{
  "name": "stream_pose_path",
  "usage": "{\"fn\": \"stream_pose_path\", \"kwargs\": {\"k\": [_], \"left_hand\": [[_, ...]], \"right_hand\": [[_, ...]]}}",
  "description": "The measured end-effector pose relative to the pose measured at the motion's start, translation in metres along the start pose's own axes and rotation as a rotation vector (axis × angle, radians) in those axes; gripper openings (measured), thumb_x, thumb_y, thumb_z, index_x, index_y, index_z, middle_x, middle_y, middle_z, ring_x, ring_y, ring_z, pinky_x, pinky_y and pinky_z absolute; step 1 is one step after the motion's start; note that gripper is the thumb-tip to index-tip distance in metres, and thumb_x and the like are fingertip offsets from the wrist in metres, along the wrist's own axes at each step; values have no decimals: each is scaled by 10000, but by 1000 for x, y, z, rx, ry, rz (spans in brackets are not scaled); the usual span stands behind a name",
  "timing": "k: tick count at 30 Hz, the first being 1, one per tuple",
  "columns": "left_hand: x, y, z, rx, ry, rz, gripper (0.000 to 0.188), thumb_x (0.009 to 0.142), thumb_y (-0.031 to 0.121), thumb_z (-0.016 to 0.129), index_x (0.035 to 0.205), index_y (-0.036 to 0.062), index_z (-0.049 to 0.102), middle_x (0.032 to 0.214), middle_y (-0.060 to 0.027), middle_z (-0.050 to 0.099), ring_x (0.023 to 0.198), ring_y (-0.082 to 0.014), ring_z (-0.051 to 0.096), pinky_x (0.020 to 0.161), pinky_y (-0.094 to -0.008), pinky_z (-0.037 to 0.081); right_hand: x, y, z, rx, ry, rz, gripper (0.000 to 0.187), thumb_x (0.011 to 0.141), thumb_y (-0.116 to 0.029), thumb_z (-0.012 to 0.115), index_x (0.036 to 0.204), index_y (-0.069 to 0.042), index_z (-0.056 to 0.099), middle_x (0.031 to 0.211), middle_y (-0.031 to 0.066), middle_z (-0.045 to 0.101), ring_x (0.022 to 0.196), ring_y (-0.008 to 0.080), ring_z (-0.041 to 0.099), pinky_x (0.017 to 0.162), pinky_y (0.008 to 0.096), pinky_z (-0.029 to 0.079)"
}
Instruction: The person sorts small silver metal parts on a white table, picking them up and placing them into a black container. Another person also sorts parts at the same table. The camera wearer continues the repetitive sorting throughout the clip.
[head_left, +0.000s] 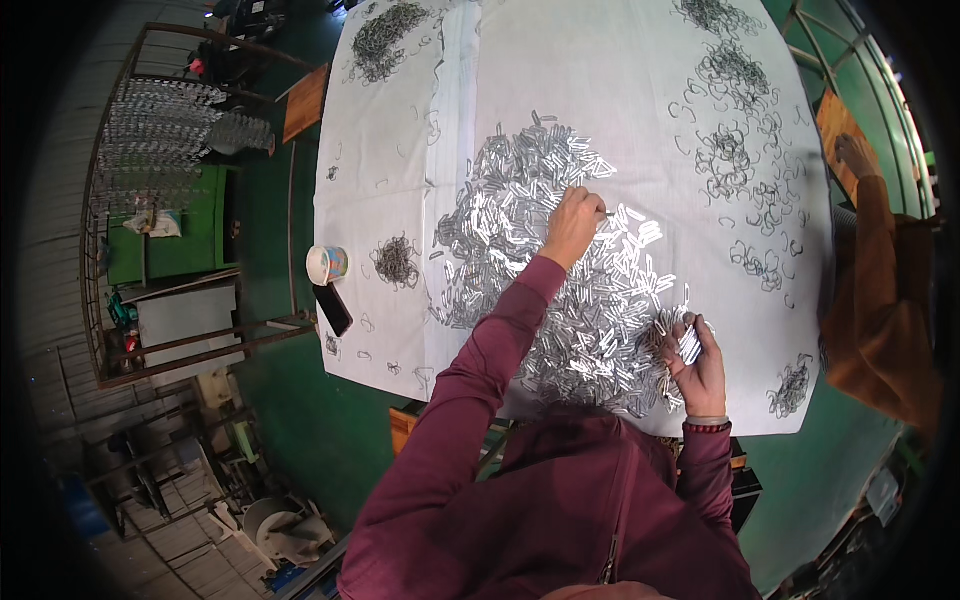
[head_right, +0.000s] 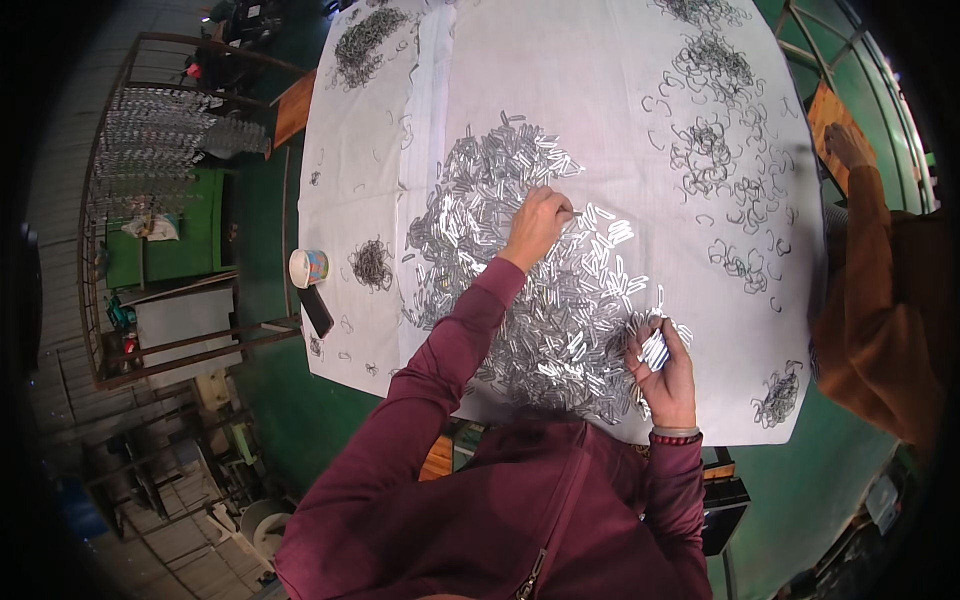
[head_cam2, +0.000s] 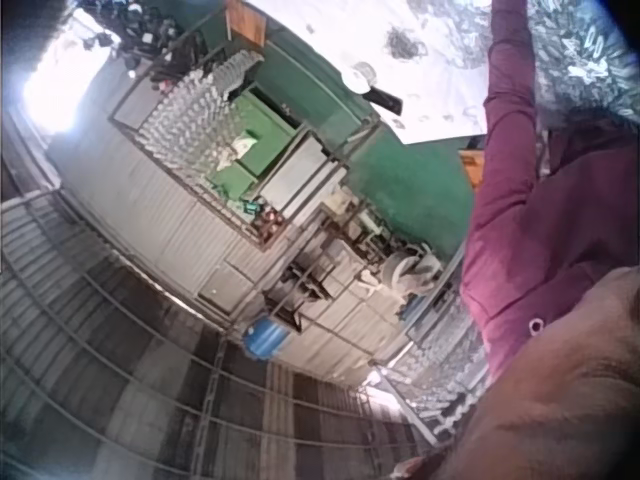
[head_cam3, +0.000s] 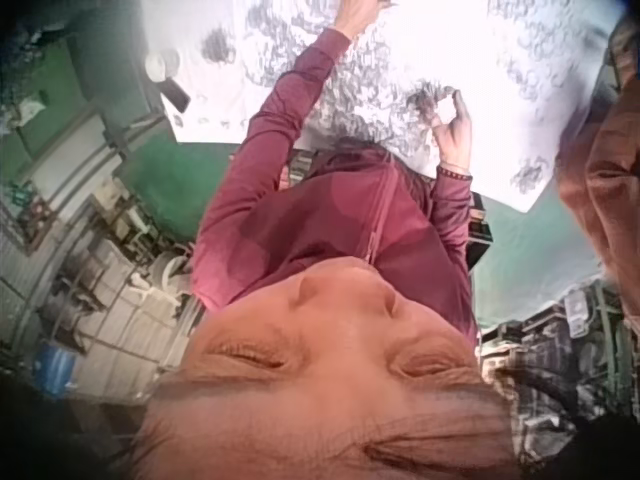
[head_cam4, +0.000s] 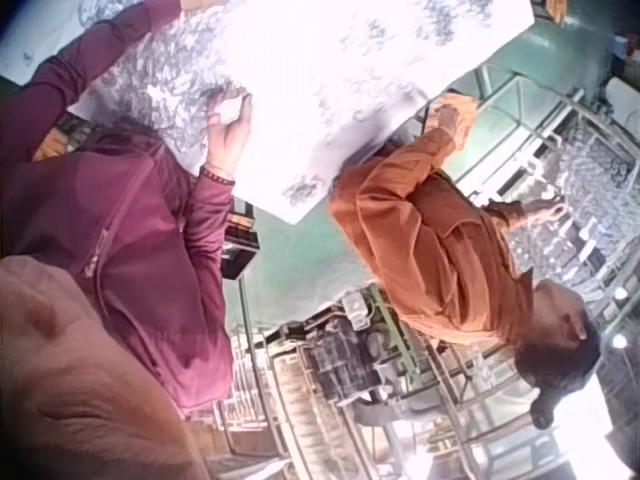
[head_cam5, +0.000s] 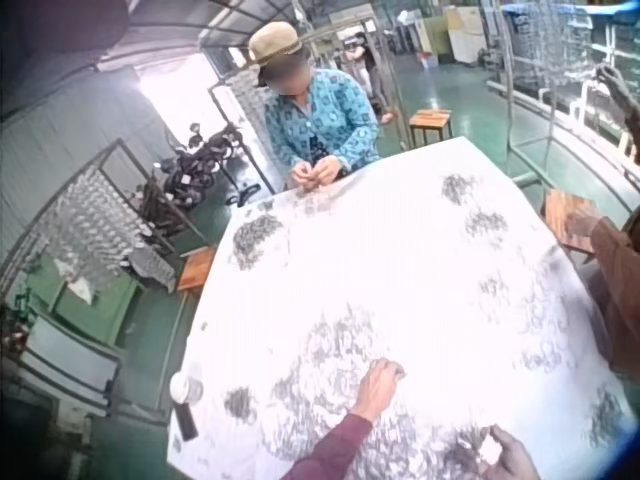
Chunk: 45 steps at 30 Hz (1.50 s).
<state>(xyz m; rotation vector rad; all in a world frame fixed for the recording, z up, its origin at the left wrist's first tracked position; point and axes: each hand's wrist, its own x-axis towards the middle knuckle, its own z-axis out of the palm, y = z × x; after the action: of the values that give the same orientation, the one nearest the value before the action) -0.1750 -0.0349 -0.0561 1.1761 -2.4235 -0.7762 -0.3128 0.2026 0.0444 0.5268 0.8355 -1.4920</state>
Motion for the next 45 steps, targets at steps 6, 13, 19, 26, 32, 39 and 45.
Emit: {"fn": "stream_pose_path", "kwargs": {"k": [6,13,19,26,32,39,45], "left_hand": [[25,-15,3,241,84,6,544,824,191,627,1327,81,451,1408,-158,336,1270,-374,307,1037,-486,271],[-42,25,4,415,-171,-132,572,911,397,506,1423,215,331,1497,-217,145,1345,-500,123,1042,-646,161],[-16,21,-9,353,-95,-56,594,940,429,419,1447,155,273,1487,-263,135,1363,-500,52,1053,-655,113],[0,19,12,480,-156,-310,637,945,459,392,1474,175,179,1486,-296,74,1335,-560,42,1014,-703,112],[-30,45,-2,298,-253,-258,654,927,469,431,1463,156,223,1480,-297,90,1346,-538,46,1016,-698,106],[55,-21,5,373,17,-382,627,935,466,402,1458,157,248,1521,-201,74,1372,-483,22,1043,-671,74],[1,12,32,355,-42,-148,632,909,443,476,1449,180,280,1518,-190,99,1373,-477,45,1042,-671,97]], "right_hand": [[8,0,-19,44,-150,63,191,979,-237,443,940,-63,511,757,49,487,637,144,442,506,242,364],[8,-8,-26,104,-148,54,177,974,-228,452,945,-70,525,767,59,500,640,140,443,487,228,350],[12,-10,-29,149,-153,55,177,972,-229,455,924,-70,517,755,53,485,635,138,430,473,225,341],[10,-17,-33,214,-145,67,161,970,-211,464,958,-62,526,773,47,470,640,130,394,452,212,325],[17,-19,-37,208,-139,75,168,972,-216,447,923,-68,509,744,34,437,627,128,383,465,224,310],[12,-16,-34,191,-119,59,161,976,-200,446,959,-49,499,743,37,408,627,121,371,461,218,298],[19,-18,-37,154,-109,57,179,974,-213,447,926,-49,501,737,33,440,616,117,385,458,225,311]]}}
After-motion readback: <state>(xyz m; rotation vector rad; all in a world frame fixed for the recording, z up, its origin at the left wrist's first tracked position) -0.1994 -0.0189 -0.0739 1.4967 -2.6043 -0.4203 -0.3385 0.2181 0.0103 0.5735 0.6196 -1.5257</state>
